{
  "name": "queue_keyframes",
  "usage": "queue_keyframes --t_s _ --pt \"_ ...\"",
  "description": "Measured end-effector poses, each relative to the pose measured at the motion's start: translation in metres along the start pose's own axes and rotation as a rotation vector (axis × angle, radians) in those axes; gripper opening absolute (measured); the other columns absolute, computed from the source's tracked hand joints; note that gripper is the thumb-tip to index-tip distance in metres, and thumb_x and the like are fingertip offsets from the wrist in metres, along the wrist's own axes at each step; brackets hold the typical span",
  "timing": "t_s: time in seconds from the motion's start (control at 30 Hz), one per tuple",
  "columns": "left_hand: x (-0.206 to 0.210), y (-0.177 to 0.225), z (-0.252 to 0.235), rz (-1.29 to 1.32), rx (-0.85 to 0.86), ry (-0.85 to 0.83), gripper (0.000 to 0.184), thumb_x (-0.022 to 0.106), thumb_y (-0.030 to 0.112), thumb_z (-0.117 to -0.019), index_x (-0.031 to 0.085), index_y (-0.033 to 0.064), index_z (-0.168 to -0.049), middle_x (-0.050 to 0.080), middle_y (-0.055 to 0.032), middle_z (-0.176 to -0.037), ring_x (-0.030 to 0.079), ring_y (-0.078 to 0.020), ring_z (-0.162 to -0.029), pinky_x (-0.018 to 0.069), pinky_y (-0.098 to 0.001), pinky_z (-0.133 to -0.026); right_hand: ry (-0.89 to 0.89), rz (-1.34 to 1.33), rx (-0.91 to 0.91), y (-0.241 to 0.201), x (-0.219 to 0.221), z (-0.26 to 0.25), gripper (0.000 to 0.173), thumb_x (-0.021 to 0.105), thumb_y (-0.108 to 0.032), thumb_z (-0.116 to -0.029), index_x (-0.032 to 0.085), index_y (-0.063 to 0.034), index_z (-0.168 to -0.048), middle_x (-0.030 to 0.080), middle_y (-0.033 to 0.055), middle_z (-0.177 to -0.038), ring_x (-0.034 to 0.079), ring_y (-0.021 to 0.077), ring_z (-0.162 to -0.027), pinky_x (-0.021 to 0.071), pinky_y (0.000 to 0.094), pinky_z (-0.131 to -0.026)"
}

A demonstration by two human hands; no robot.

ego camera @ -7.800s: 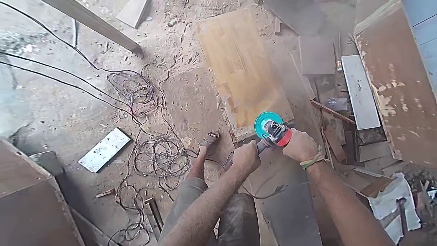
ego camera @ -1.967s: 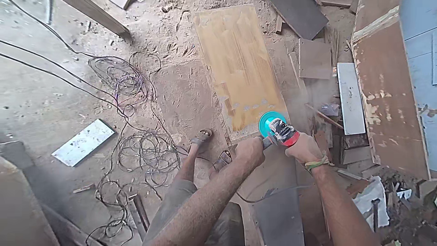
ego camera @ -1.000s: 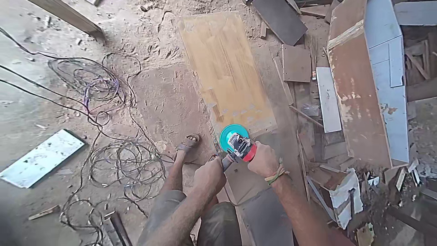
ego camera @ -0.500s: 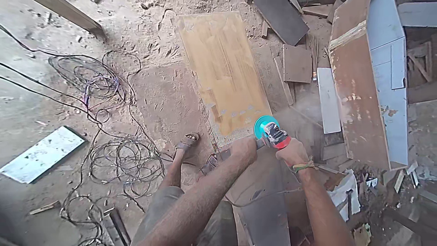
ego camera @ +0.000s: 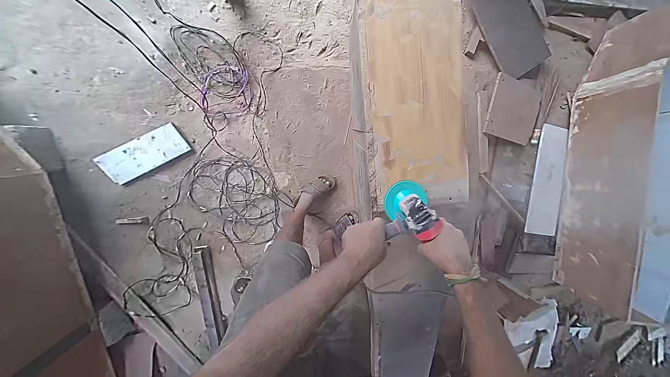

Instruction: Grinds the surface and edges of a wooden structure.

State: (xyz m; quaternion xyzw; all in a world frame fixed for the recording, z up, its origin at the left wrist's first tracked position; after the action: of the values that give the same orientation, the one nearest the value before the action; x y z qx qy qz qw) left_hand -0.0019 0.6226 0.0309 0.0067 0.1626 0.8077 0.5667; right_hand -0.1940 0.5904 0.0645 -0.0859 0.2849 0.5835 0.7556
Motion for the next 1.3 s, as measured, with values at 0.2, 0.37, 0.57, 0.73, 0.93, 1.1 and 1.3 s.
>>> queue_keyframes --t_s 0.2,0.37,0.57,0.73,0.93,1.1,1.3 --pt "0.002 -0.030 0.004 0.020 -0.062 -0.014 0.034 0.068 0.022 -0.0841 0.062 0.0130 -0.117 0.073 -0.0131 -0.106 0.072 -0.0351 -0.100 0.0578 -0.0576 -0.075 -0.044 0.104 -0.029 -0.034 0.000 0.005 0.067 0.086 -0.033 -0.0662 0.064 -0.0093 -0.125 0.074 0.0151 -0.110 0.073 0.0338 -0.105 0.0592 0.0577 -0.086" --pt "0.002 -0.040 0.004 0.067 -0.077 -0.005 0.033 0.066 0.025 -0.0864 0.062 0.0134 -0.117 0.073 -0.0129 -0.105 0.073 -0.0343 -0.098 0.0576 -0.0569 -0.075 -0.052 0.167 -0.066 -0.052 -0.008 0.004 0.064 0.084 -0.032 -0.0676 0.064 -0.0097 -0.124 0.074 0.0139 -0.110 0.073 0.0327 -0.104 0.0595 0.0563 -0.085" --pt "0.012 -0.029 0.008 0.076 -0.047 -0.072 0.035 0.067 0.022 -0.0863 0.061 0.0121 -0.119 0.073 -0.0144 -0.107 0.072 -0.0362 -0.101 0.0579 -0.0586 -0.077 -0.071 0.154 -0.061 -0.033 0.000 0.004 0.066 0.086 -0.033 -0.0664 0.064 -0.0099 -0.124 0.074 0.0141 -0.109 0.073 0.0325 -0.104 0.0594 0.0569 -0.085" --pt "0.007 0.023 -0.005 0.032 0.098 -0.103 0.032 0.070 0.021 -0.0827 0.064 0.0098 -0.112 0.072 -0.0154 -0.106 0.072 -0.0366 -0.099 0.0570 -0.0598 -0.074 -0.019 0.082 0.055 0.019 -0.012 -0.009 0.067 0.090 -0.030 -0.0605 0.068 -0.0103 -0.121 0.074 0.0134 -0.109 0.072 0.0324 -0.105 0.0585 0.0578 -0.088" --pt "-0.006 0.032 -0.010 -0.014 0.128 -0.060 0.029 0.071 0.022 -0.0828 0.066 0.0089 -0.108 0.072 -0.0158 -0.106 0.071 -0.0366 -0.099 0.0567 -0.0602 -0.074 -0.017 0.034 0.085 0.023 -0.020 -0.012 0.070 0.091 -0.029 -0.0606 0.067 -0.0089 -0.123 0.073 0.0148 -0.112 0.071 0.0332 -0.107 0.0578 0.0587 -0.090" --pt "0.007 -0.011 0.004 0.030 -0.004 -0.060 0.032 0.068 0.023 -0.0842 0.064 0.0110 -0.113 0.072 -0.0142 -0.105 0.072 -0.0351 -0.099 0.0576 -0.0582 -0.076 -0.081 0.121 -0.022 -0.017 -0.008 0.001 0.067 0.087 -0.032 -0.0648 0.065 -0.0097 -0.124 0.073 0.0141 -0.111 0.072 0.0327 -0.106 0.0588 0.0571 -0.087" --pt "-0.004 0.022 -0.008 -0.001 0.073 -0.068 0.033 0.071 0.025 -0.0836 0.065 0.0098 -0.112 0.072 -0.0151 -0.108 0.071 -0.0360 -0.102 0.0574 -0.0598 -0.077 -0.049 0.090 0.031 0.008 -0.024 -0.013 0.067 0.089 -0.031 -0.0627 0.066 -0.0082 -0.121 0.073 0.0149 -0.112 0.071 0.0330 -0.107 0.0579 0.0580 -0.089"
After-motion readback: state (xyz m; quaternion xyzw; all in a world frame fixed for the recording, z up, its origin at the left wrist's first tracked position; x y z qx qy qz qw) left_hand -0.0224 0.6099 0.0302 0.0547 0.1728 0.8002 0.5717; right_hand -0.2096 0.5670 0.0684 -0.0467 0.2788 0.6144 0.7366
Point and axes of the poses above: each hand's wrist, its own z-axis away from the middle knuckle, its own x-axis out of the palm, y = z × x, the point moved 7 cm from there along -z, towards the middle knuckle
